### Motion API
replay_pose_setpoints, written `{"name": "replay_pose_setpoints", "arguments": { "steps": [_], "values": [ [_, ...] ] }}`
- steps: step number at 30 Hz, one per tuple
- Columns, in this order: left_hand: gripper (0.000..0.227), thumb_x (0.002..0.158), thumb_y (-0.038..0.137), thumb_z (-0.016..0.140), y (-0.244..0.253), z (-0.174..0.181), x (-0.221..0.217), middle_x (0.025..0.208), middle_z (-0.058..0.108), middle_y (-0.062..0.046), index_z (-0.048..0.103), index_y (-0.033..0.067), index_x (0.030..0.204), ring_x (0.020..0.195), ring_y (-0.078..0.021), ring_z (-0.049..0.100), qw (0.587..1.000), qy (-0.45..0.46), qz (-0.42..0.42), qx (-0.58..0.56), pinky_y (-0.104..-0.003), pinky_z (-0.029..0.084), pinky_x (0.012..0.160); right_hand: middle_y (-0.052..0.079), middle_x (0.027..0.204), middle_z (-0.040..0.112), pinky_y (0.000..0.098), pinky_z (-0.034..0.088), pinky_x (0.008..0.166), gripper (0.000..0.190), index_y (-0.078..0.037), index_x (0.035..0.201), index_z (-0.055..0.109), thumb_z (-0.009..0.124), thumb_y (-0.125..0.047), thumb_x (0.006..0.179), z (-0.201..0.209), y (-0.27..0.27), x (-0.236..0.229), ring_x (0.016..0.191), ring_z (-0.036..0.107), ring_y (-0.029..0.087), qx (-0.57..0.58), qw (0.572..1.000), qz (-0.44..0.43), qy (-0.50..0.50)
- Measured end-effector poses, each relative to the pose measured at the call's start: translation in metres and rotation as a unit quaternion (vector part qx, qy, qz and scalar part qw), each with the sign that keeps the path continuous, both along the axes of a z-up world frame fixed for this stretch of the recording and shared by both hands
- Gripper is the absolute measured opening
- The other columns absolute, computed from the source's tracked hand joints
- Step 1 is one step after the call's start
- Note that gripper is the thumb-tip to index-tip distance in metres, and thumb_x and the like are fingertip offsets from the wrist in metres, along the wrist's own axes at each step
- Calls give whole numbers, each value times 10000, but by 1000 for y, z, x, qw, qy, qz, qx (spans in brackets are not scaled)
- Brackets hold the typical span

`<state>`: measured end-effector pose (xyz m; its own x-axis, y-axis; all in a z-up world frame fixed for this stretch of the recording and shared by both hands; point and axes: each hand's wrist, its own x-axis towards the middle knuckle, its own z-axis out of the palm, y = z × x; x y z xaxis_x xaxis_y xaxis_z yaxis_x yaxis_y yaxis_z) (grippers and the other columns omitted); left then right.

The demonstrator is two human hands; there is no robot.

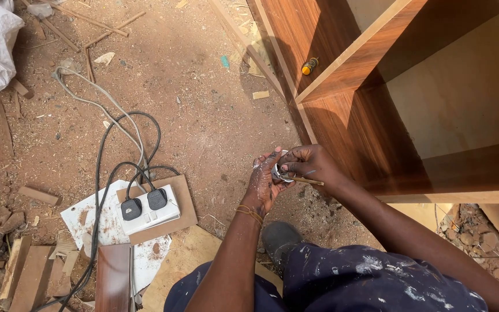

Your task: Applying and smoothing adhesive on the edges of a wooden cabinet using a small stick

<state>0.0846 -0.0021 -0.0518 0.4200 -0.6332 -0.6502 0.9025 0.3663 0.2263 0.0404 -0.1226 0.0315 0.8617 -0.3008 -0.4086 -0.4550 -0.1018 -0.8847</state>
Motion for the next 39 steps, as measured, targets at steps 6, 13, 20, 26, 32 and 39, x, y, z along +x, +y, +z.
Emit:
{"name": "replay_pose_setpoints", "arguments": {
  "steps": [6, 13, 20, 26, 32, 39],
  "values": [
    [666, 854, 403, 841, 0, -30, 15, 1155, 657, -106, 356, 225, 1275, 911, -296, 714, 997, -18, -34, 72, -463, 671, 729, 152, 858, 711, 189, 590, 536, 346, 108, 1233, 652, 722, 1, 912, -33, -38, 1, 669, 695, 146, 69, 995, -72, -27],
    [623, 846, 460, 834, -41, -31, 24, 1061, 665, -96, 371, 214, 1181, 877, -255, 713, 997, 2, -19, 81, -432, 675, 702, 137, 942, 723, 144, 618, 623, 278, 84, 1227, 649, 647, -37, 976, -123, -119, 15, 740, 735, 105, 46, 973, -222, -46],
    [701, 827, 534, 847, -108, -89, 29, 1078, 648, -86, 386, 186, 1224, 916, -239, 693, 992, -40, -53, 104, -423, 670, 740, 168, 952, 709, 236, 575, 679, 200, 53, 1161, 712, 665, -14, 978, -141, -134, 65, 829, 703, 179, -179, 946, -235, -132],
    [792, 811, 549, 849, -96, -72, 22, 1150, 617, -109, 351, 171, 1298, 976, -249, 675, 991, -17, -56, 121, -413, 651, 796, 159, 939, 671, 413, 522, 824, 126, -32, 1075, 774, 671, -65, 1009, -173, -155, 74, 931, 672, 325, -364, 904, -164, -152],
    [771, 828, 522, 840, -88, -69, 23, 1185, 591, -130, 361, 146, 1301, 1004, -270, 668, 993, 6, -27, 115, -423, 646, 803, 132, 911, 663, 434, 506, 834, 103, -89, 1020, 781, 689, -134, 1021, -186, -175, 83, 937, 654, 333, -424, 889, -85, -152],
    [744, 832, 532, 828, -88, -60, 29, 1203, 582, -134, 376, 160, 1291, 1025, -268, 661, 993, -2, -19, 114, -417, 642, 822, 230, 978, 687, 508, 506, 840, 155, -6, 999, 772, 619, -23, 983, -138, -162, 87, 987, 625, 440, -456, 884, 5, -105]
  ]
}}
